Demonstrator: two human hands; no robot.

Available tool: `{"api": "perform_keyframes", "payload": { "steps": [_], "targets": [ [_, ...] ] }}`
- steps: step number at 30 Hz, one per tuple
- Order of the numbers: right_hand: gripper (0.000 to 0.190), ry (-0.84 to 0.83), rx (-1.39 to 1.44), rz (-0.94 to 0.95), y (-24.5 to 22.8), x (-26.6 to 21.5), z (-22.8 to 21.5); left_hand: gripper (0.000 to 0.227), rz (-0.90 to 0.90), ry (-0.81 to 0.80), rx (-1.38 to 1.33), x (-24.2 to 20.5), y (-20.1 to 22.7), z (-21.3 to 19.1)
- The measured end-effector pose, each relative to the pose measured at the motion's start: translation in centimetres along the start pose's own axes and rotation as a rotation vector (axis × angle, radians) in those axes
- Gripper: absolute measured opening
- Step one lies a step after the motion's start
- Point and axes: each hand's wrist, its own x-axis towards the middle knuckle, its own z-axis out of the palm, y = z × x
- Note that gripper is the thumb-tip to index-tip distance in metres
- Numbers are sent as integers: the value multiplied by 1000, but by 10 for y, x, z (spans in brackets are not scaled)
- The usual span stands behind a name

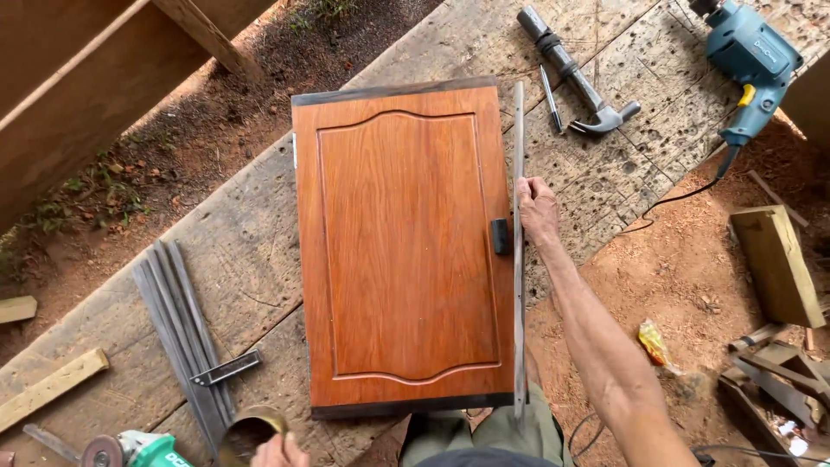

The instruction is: The person drills holes along a thin metal strip on the workbench using a power drill, then aligns the strip against the edge of a wooden cabinet door and hammers nails through it to fasten the trim to the door edge.

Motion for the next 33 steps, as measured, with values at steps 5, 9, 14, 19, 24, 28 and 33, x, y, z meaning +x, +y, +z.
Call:
{"api": "perform_keyframes", "payload": {
  "steps": [5,9,14,19,24,28,33],
  "targets": [
    [34,-87,-21,-64,-3,15,4,17,81,-13,67,89,205,-81],
    [32,-68,4,-137,26,30,24,9,228,-57,84,132,300,-29],
    [25,-95,125,-215,7,36,7,8,421,-70,81,186,390,51],
    [19,-125,-38,-250,-5,28,6,10,363,-227,46,228,431,108],
    [22,57,-118,-331,-17,22,16,17,279,44,-237,257,433,105],
    [27,5,-243,-330,-3,31,16,18,217,-59,-63,269,415,107],
    [33,-198,-228,-267,12,38,4,8,319,-266,54,264,386,132]
  ]
}}
